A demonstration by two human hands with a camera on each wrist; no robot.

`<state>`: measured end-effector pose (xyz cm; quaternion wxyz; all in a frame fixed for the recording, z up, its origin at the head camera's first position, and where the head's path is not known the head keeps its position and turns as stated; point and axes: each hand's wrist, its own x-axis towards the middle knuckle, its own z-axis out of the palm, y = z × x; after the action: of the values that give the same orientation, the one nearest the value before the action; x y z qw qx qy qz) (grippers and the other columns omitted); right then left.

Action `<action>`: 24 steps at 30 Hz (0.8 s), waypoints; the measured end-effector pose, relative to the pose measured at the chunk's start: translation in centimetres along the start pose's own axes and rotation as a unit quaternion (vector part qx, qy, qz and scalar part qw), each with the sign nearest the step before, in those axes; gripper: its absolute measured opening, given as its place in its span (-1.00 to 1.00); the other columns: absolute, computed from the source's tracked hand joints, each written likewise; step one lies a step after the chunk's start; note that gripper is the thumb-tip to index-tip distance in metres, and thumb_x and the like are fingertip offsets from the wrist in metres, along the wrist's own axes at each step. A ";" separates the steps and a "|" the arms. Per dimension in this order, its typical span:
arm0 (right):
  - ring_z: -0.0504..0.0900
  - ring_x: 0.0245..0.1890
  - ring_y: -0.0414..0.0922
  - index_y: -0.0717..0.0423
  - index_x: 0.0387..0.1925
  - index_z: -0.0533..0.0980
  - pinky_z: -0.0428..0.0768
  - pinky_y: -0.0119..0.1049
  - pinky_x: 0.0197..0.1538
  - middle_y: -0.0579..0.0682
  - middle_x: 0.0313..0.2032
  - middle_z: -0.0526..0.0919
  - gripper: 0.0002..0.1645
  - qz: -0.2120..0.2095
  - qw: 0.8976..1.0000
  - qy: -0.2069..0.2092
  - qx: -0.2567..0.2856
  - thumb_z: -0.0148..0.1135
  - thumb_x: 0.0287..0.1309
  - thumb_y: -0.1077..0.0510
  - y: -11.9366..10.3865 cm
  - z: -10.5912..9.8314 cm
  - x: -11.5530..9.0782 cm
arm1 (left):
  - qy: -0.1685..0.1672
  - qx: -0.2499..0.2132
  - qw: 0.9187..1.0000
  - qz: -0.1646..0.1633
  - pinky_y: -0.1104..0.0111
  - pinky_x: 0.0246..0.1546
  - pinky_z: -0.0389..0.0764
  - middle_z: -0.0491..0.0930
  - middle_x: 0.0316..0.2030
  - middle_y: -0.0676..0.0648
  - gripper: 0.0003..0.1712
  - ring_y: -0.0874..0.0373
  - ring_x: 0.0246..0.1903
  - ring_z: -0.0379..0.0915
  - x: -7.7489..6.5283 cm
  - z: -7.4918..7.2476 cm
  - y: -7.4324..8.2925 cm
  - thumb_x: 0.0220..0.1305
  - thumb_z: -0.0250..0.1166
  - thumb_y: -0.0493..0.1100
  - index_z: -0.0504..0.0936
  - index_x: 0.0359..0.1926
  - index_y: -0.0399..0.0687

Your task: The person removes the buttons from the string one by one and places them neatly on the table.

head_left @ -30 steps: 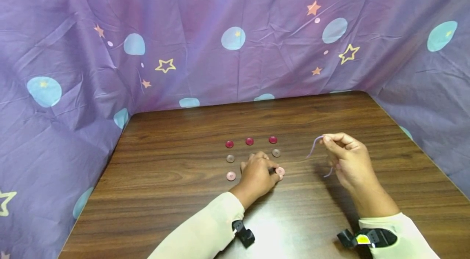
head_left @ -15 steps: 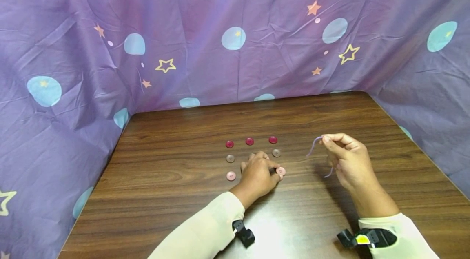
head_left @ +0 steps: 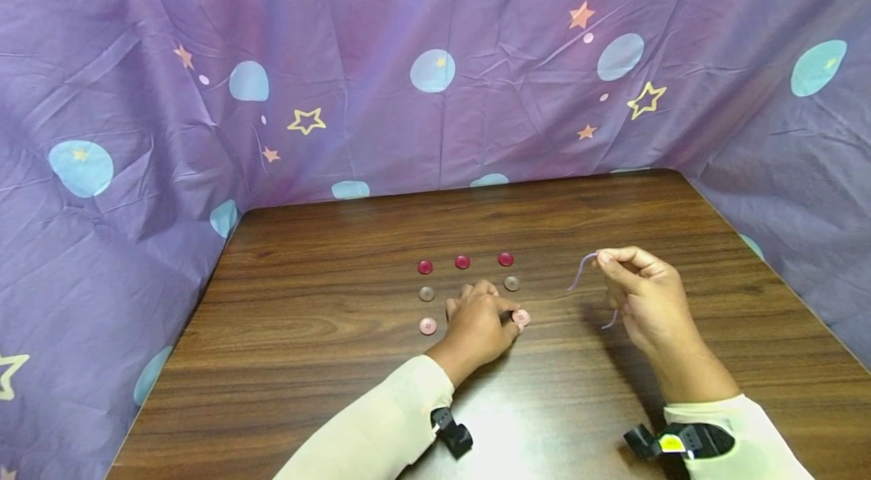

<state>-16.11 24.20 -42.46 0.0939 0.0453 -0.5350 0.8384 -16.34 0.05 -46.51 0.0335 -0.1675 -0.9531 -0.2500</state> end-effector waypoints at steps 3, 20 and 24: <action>-0.08 -0.58 -0.05 0.11 -0.27 0.80 -0.17 -0.14 -0.45 -0.13 -0.50 0.73 -0.69 0.003 1.000 0.002 0.001 0.22 0.53 0.40 0.0 0.0 0.0 | -0.004 -0.006 1.000 -0.005 0.22 -0.09 0.33 0.63 -0.05 0.07 -0.71 0.14 -0.04 0.46 -0.1 -0.1 0.0 0.38 0.52 0.15 0.89 0.08 0.37; 0.02 -0.63 -0.13 0.06 -0.29 0.80 -0.17 -0.16 -0.46 -0.14 -0.47 0.78 -0.69 -0.007 1.000 0.012 -0.009 0.25 0.51 0.39 0.0 0.1 0.1 | 0.018 -0.111 0.993 -0.027 0.13 0.08 0.34 0.70 0.08 0.02 -0.52 0.12 0.11 0.62 -0.4 -1.0 -0.5 0.25 0.63 0.00 0.83 0.20 0.19; 0.10 -0.67 -0.18 0.05 -0.29 0.80 -0.14 -0.15 -0.46 -0.14 -0.45 0.80 -0.70 -0.012 1.000 0.019 -0.021 0.27 0.50 0.38 0.1 0.1 0.1 | 0.052 -0.138 0.989 -0.027 0.06 0.16 0.35 0.68 0.06 0.01 -0.49 0.14 0.06 0.62 -0.6 -1.7 -0.7 0.20 0.66 -0.09 0.84 0.19 0.12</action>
<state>-16.27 24.05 -42.46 0.1152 0.0333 -0.5501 0.8264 -16.06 -1.58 -45.43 0.0531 -0.1311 -0.9107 -0.3880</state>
